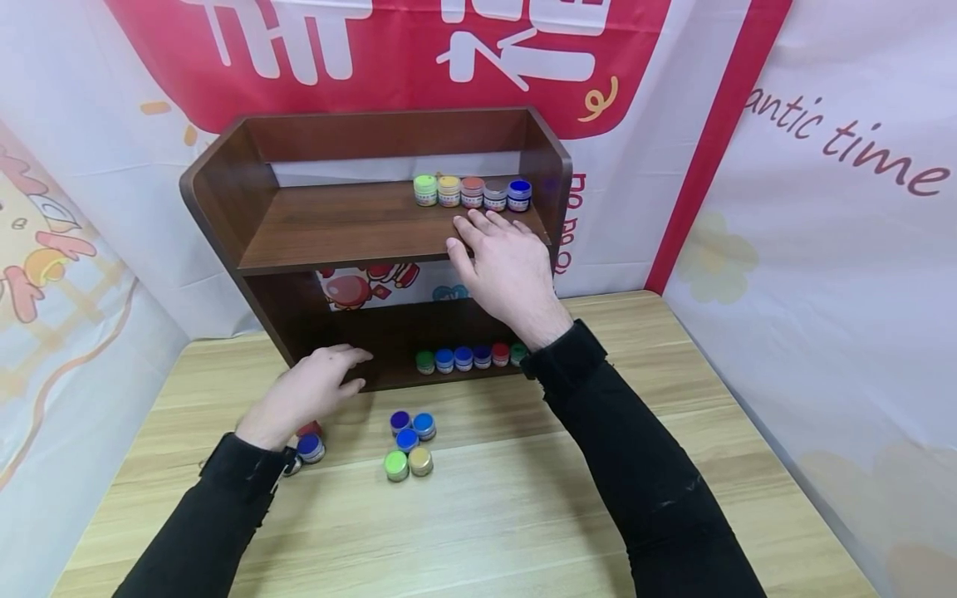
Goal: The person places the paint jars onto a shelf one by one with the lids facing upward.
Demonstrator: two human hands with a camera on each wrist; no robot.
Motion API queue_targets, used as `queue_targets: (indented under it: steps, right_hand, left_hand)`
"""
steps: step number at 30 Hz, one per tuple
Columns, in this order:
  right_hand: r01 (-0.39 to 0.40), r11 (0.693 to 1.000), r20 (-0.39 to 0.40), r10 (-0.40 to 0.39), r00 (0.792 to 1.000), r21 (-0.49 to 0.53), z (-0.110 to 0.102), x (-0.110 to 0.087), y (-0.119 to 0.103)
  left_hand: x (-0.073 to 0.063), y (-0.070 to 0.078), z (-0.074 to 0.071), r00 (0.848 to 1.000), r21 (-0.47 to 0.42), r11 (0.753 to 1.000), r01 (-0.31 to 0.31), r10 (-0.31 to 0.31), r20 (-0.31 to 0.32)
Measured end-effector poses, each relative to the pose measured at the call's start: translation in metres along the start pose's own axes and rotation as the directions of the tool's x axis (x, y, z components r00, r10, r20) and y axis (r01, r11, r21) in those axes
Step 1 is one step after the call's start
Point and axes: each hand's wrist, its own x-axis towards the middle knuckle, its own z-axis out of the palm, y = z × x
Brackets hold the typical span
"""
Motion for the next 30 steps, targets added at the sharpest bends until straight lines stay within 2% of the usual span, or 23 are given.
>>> queue_targets:
  steps: [6,13,19,23,27,30]
  right_hand:
    - [0.003,1.0,-0.009,-0.003,1.0,0.0,0.0,0.0,0.001]
    - [0.008,1.0,-0.018,-0.008,1.0,-0.006,0.001,0.0,0.001]
    - [0.005,1.0,-0.015,-0.005,1.0,-0.005,0.0,0.0,0.001]
    - [0.004,1.0,-0.014,-0.004,1.0,-0.005,0.001,0.0,0.001]
    - [0.006,1.0,-0.015,-0.007,1.0,-0.008,0.001,0.0,0.002]
    - [0.009,1.0,-0.018,-0.009,1.0,-0.007,0.001,0.0,0.002]
  left_hand:
    - [-0.017,-0.008,-0.013,1.0,0.025,1.0,0.004,-0.005,0.023]
    - [-0.031,-0.017,-0.026,0.994,0.023,1.0,0.021,-0.023,0.11]
    - [-0.044,-0.027,-0.033,0.983,0.003,0.999,0.043,-0.043,0.178]
    - [-0.052,-0.035,-0.034,0.979,0.013,1.0,0.021,-0.023,0.204]
    - [-0.058,-0.04,-0.034,0.967,-0.003,0.999,0.043,-0.041,0.25]
    - [-0.059,-0.043,-0.034,0.953,-0.023,0.998,0.066,-0.057,0.299]
